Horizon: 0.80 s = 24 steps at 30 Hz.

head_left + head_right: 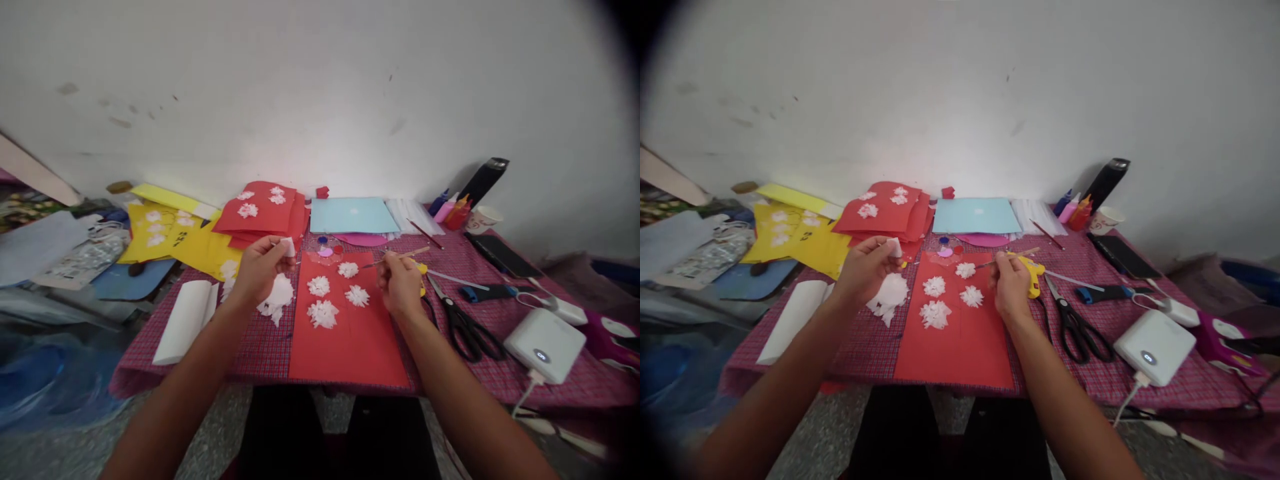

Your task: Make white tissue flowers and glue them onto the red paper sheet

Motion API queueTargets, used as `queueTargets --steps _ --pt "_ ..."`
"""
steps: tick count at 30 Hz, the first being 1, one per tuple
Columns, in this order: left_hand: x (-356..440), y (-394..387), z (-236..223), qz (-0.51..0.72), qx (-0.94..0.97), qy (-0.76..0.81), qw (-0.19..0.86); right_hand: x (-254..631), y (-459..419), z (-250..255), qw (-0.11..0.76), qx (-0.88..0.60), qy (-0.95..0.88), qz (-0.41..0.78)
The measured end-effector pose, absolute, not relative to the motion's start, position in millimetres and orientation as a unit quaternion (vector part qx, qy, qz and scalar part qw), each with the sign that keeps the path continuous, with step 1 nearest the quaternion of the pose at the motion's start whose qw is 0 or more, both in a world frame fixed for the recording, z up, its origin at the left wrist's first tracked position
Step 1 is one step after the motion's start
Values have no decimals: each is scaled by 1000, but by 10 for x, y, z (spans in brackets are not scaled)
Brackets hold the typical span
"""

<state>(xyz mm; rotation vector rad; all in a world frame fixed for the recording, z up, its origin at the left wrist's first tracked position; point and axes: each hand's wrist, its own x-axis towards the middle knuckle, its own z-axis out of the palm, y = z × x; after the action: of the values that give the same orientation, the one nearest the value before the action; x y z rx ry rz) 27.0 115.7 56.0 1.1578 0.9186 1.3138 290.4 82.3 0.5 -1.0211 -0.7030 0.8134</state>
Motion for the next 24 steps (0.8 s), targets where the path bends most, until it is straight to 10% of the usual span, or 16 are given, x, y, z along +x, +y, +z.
queueTargets --steps 6,24 --pt "-306 1046 396 338 807 473 101 2893 806 -31 731 -467 -334 369" --pt "-232 336 131 337 875 345 40 2899 813 -41 748 -457 -313 365"
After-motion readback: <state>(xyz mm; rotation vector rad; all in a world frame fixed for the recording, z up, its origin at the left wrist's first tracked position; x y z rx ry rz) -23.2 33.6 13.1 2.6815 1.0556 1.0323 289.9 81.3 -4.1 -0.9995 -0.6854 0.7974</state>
